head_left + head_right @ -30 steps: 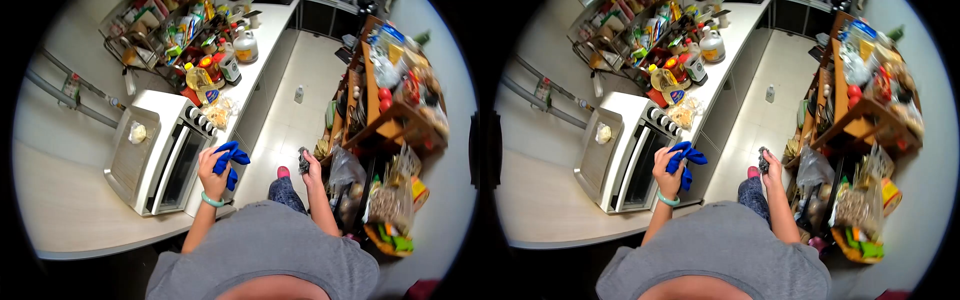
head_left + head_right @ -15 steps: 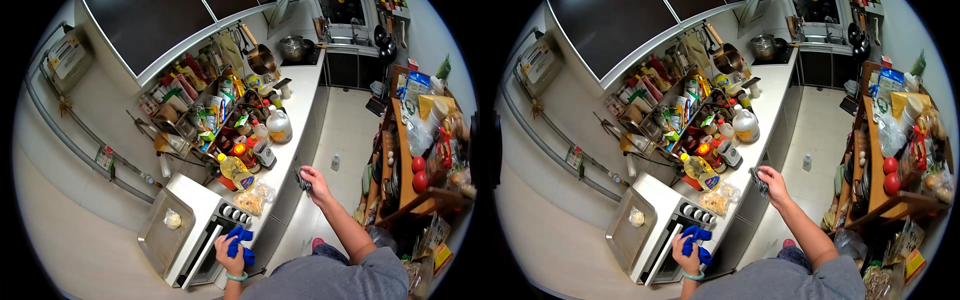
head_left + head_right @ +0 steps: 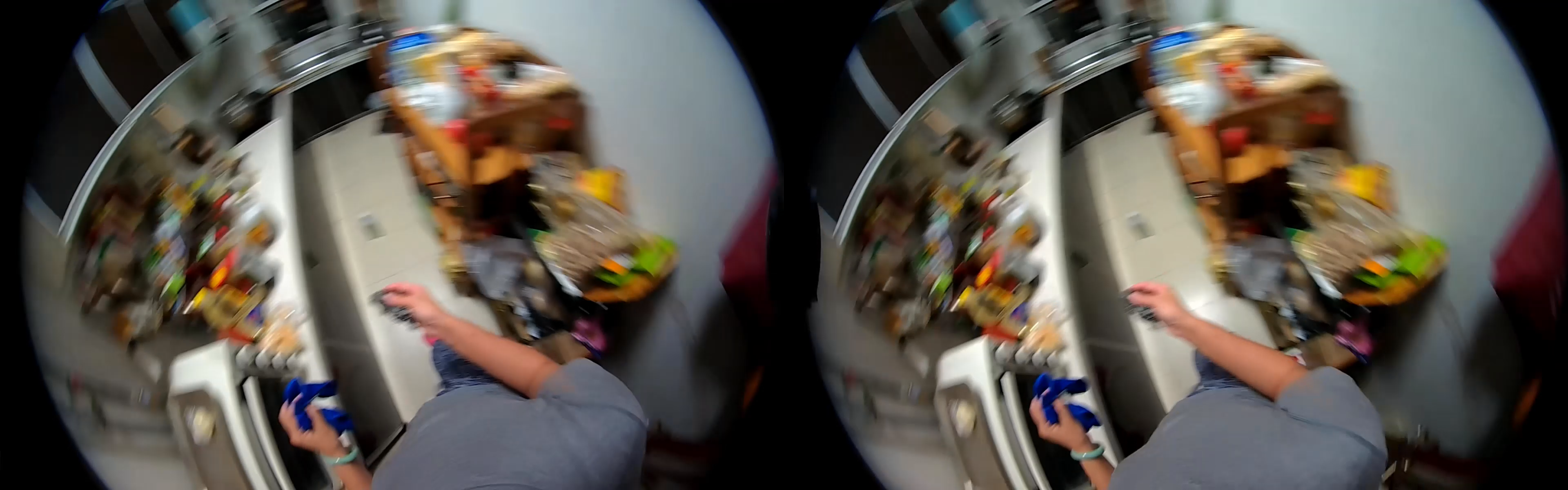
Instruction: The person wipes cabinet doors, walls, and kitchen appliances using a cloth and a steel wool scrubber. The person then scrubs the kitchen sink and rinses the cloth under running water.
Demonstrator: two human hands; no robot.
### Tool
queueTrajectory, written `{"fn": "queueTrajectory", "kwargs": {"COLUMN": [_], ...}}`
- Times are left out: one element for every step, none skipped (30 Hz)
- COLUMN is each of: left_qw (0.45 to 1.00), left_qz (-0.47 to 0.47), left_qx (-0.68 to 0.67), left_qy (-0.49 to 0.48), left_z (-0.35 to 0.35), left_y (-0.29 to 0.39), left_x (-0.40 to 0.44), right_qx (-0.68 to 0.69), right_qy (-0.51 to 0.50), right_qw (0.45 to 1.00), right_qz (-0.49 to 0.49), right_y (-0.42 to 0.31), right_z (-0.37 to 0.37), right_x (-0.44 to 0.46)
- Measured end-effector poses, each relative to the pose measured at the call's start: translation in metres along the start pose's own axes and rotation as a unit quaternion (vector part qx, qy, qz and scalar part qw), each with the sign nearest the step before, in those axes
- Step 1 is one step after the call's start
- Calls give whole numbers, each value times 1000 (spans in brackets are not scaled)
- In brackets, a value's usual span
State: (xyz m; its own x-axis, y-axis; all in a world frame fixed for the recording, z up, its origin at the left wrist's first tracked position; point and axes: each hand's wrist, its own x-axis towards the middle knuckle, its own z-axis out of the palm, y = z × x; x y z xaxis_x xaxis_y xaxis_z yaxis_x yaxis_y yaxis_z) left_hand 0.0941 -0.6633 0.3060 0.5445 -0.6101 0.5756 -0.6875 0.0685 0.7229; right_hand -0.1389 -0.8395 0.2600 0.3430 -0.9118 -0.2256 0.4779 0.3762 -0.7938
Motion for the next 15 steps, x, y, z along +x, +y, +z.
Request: {"fn": "queueTrajectory", "kwargs": {"left_qw": [1000,998,995,987,961,922,934,947,969,968,968,965,962,960,959], "left_qz": [1,-1,42,80,76,60,45,31,36,21,18,17,17,18,19], "left_qx": [-28,-56,-89,-122,-260,-380,-354,-319,-243,-247,-248,-261,-271,-279,-282], "left_qy": [6,11,-33,-68,-59,-42,-20,5,33,33,31,17,4,-8,-19], "left_z": [2,11,25,35,40,42,42,36,42,53,51,49,46,43,39], "left_y": [-7,-8,3,16,33,43,42,35,15,-9,-8,-5,-1,3,8], "left_x": [-4,-8,-14,-17,-18,-21,-26,-20,-25,-33,-34,-33,-30,-25,-20], "right_qx": [-10,-11,-15,-36,-34,-26,-23,-35,-17,-1,-5,-54,-78,-102,-161], "right_qy": [19,58,58,79,85,82,93,106,110,108,122,125,129,130,121], "right_qw": [1000,998,997,993,990,988,986,983,983,983,980,980,978,975,965], "right_qz": [-8,-35,-49,-75,-105,-124,-134,-144,-146,-145,-155,-143,-145,-147,-166], "right_y": [-3,0,5,5,12,12,19,18,14,7,5,-2,-4,-6,-10], "right_z": [-5,-13,-28,-34,-43,-48,-57,-57,-60,-68,-69,-68,-66,-64,-60], "right_x": [-19,-33,-44,-57,-61,-70,-70,-77,-90,-100,-107,-115,-118,-119,-121]}}
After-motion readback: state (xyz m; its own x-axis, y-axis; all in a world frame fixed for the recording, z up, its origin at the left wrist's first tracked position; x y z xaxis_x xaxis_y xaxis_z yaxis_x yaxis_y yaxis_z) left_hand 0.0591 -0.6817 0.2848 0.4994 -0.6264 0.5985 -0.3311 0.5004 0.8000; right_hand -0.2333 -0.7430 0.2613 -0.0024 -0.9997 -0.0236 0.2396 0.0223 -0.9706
